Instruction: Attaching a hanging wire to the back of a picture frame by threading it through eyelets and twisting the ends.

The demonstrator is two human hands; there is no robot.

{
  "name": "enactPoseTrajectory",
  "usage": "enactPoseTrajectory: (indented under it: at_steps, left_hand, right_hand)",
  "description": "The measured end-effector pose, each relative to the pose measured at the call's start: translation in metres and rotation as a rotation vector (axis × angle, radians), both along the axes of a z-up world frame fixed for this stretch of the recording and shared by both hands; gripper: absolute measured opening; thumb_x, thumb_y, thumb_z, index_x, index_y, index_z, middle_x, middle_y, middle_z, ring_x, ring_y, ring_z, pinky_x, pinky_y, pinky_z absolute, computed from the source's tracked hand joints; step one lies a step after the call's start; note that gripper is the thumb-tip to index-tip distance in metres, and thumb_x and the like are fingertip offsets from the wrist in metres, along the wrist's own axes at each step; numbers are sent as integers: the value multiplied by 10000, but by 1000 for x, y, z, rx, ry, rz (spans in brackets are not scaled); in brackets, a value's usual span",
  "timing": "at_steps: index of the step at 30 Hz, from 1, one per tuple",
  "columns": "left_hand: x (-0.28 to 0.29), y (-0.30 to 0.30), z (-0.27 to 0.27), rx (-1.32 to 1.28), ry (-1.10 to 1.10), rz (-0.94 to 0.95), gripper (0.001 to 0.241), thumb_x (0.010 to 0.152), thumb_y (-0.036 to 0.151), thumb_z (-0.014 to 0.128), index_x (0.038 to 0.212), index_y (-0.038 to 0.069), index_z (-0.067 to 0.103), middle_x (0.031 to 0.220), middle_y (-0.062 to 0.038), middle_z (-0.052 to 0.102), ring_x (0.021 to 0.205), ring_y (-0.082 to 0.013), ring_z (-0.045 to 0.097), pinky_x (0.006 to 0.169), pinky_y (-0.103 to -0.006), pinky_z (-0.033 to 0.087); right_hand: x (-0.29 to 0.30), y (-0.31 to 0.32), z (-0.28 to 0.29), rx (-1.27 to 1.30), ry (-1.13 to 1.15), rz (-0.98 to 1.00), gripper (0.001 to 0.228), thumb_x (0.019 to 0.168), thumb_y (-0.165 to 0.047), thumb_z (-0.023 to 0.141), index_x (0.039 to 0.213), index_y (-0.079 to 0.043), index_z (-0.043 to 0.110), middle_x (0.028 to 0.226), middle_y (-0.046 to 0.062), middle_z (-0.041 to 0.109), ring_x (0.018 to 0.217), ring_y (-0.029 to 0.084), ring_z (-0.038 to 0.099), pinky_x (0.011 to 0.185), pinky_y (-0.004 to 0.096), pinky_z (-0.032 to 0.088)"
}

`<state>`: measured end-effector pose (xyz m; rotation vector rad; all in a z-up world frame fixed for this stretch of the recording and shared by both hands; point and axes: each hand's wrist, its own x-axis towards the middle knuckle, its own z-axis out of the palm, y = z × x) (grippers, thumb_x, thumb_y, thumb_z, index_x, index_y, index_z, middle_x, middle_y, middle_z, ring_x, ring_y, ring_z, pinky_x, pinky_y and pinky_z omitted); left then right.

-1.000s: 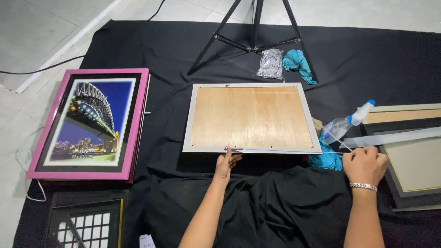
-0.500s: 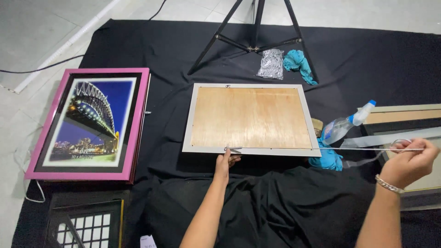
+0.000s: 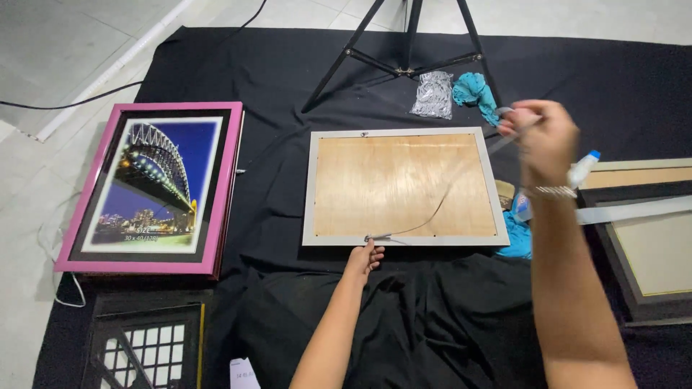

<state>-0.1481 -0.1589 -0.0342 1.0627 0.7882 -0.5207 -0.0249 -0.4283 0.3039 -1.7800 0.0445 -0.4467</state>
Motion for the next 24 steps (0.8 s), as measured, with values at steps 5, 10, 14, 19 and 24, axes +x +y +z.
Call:
enactPoseTrajectory:
  at_steps: [5, 10, 14, 19, 24]
  left_hand:
    - [-4, 1, -37, 33, -91, -35, 314, 1067, 353, 556, 1035, 42, 573, 1168, -118, 737, 887, -149, 745, 615, -202, 608]
    - [-8, -1, -41, 48, -100, -37, 343, 1065, 363, 541, 1171, 37, 558, 1150, -93, 745, 855, -121, 743, 602, -188, 610]
    - [-11, -5, -39, 79, -106, -42, 449, 1083, 463, 462, 1253, 51, 523, 1133, -70, 755, 869, -106, 732, 629, -174, 579]
    - [-10, -7, -48, 137, -127, -4, 456, 1094, 482, 427, 1256, 68, 531, 1146, -76, 765, 943, -132, 732, 690, -193, 553]
    - [-7, -6, -57, 124, -169, 76, 486, 1095, 511, 424, 1306, 80, 498, 1180, -103, 749, 1030, -172, 722, 738, -189, 529]
  right_hand:
    - [9, 40, -86, -768, 107, 220, 682, 873, -54, 724, 1504, -10, 471, 1254, 335, 538, 1166, 497, 586, 997, 571, 483]
    - [-43, 61, -204, -1138, 377, 657, 582, 953, -322, 655, 1414, 11, 531, 1342, 276, 600, 1266, 433, 579, 1137, 545, 401]
    - [-76, 54, -263, -1273, 596, 835, 590, 907, -527, 653, 1415, -239, 568, 1301, 154, 626, 1208, 370, 632, 1022, 464, 518]
    - [-100, 40, -193, -1075, 650, 793, 545, 973, -465, 572, 1437, -183, 527, 1278, 206, 627, 1212, 416, 625, 1045, 492, 502]
    - [-102, 17, -165, -989, 681, 697, 533, 968, -493, 574, 1395, -175, 567, 1271, 212, 649, 1230, 419, 619, 1047, 516, 489]
